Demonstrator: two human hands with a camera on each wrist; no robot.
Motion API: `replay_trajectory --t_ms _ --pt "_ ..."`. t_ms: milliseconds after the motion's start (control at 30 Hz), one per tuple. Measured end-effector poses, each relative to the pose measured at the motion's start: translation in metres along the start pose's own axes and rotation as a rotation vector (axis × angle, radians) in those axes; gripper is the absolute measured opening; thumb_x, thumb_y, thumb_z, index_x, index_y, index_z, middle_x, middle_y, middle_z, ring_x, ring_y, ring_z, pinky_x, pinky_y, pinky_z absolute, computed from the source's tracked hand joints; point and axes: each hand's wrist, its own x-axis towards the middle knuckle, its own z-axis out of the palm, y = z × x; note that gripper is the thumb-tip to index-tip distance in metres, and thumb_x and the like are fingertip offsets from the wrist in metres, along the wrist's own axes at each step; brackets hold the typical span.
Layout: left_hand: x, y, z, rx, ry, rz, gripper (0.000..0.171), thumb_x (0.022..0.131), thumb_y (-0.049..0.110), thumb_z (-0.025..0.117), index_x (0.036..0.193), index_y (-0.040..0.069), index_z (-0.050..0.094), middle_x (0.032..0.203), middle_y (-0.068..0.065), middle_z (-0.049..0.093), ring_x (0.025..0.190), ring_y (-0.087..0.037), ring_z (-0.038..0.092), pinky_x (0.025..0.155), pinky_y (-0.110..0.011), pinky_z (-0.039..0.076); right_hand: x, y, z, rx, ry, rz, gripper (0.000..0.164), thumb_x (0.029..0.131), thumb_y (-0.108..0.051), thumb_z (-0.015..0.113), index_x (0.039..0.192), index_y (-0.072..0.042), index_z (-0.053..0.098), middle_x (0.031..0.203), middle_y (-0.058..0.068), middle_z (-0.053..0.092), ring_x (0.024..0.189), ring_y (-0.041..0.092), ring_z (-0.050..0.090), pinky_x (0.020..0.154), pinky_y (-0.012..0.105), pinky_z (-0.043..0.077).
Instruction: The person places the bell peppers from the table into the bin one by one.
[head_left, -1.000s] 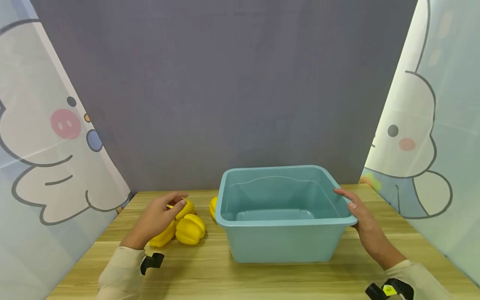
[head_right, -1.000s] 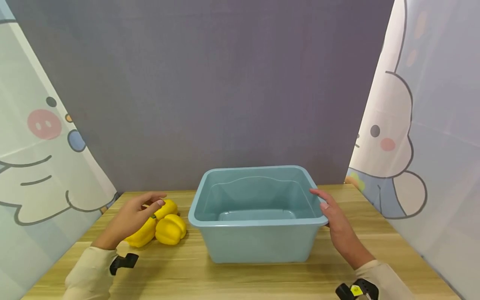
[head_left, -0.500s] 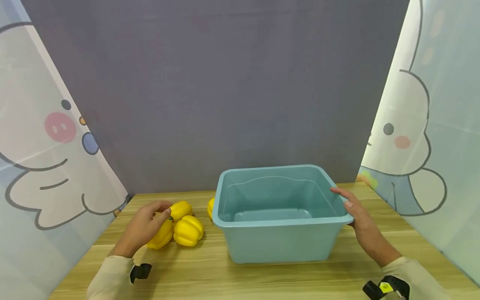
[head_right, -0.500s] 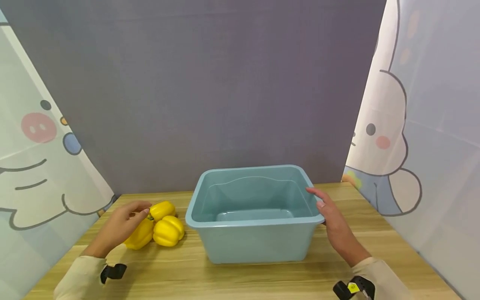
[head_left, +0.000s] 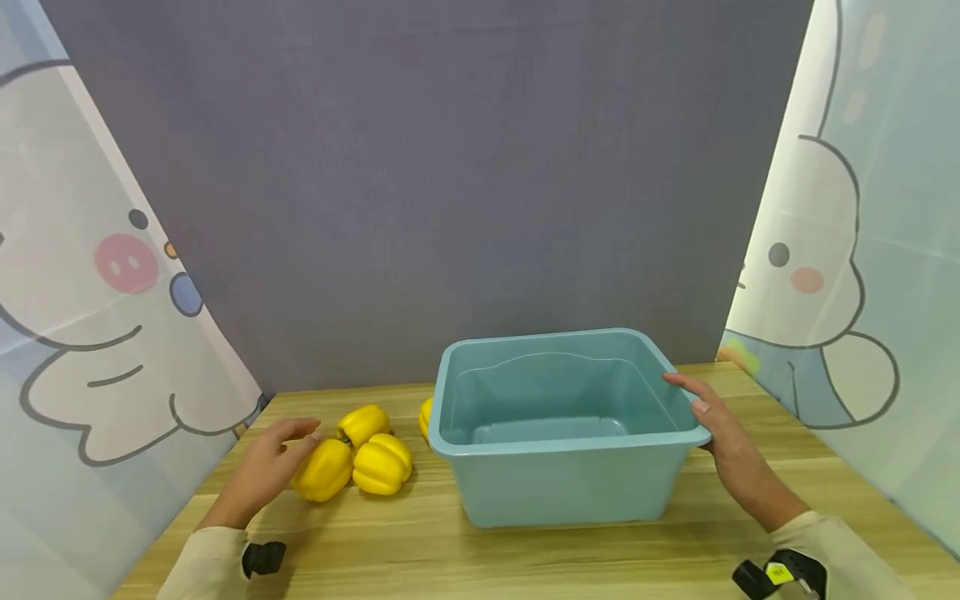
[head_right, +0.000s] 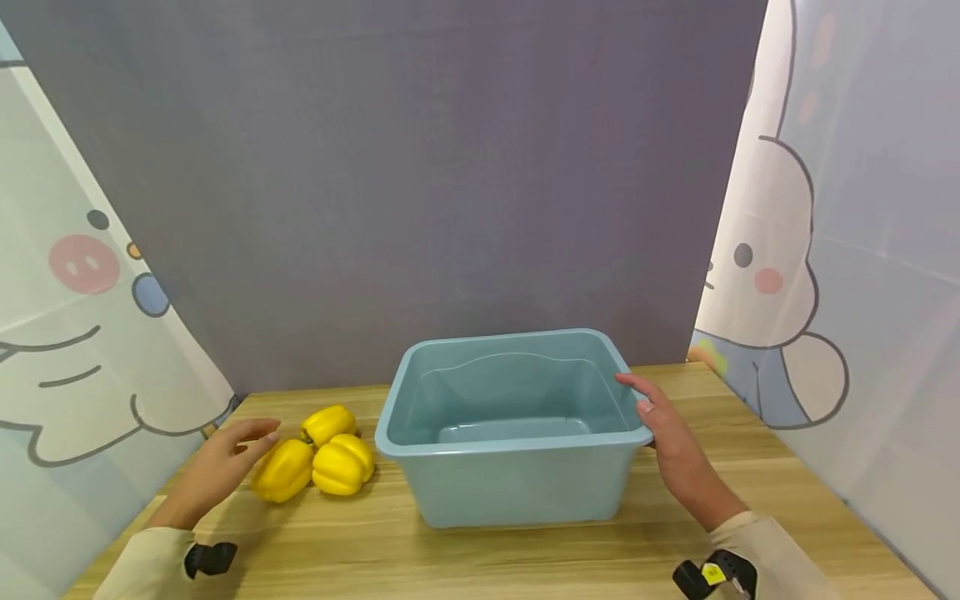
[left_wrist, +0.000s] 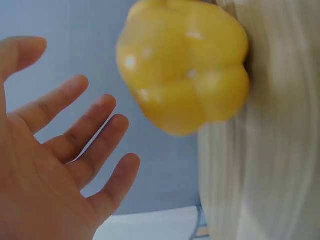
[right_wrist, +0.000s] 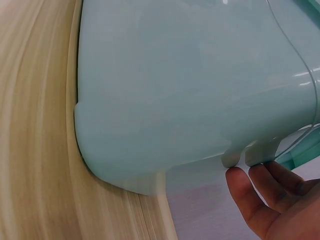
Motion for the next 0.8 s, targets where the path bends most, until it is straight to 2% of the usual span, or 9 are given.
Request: replay_trajectory --t_ms 267,567,800 --pt "-0.002 -0.017 0.002 -0.042 -0.042 -0.052 0.066 0.103 0.053 0.048 0.141 0.0 0.053 0.136 -0.022 0.057 0.124 -0.041 0.052 0.098 -0.059 0.044 0.0 0.0 0.0 -0.001 0.001 0.005 0.047 0.11 -0.024 0.018 0.153 -0.013 0.034 0.144 -0.005 0.035 0.11 0.013 0.05 0.076 0.031 0.048" --pt "-0.002 -0.026 0.004 -0.1 -0.193 -0.189 0.08 0.099 0.061 0.05 0.152 0.002 0.036 0.145 -0.029 0.046 0.13 -0.047 0.047 0.098 -0.057 0.045 0.001 0.0 -0.001 0.001 0.001 0.007 0.048 0.11 -0.024 0.018 0.154 -0.013 0.034 0.144 -0.007 0.034 0.111 0.012 0.049 0.076 0.031 0.048" --pt "-0.003 -0.032 0.006 -0.096 -0.222 -0.213 0.081 0.099 0.061 0.05 0.151 0.001 0.038 0.146 -0.03 0.045 0.131 -0.046 0.046 0.097 -0.056 0.046 -0.001 0.0 0.0 -0.003 0.001 0.021 0.047 0.11 -0.025 0.018 0.154 -0.014 0.034 0.145 -0.006 0.033 0.112 0.012 0.049 0.077 0.031 0.048"
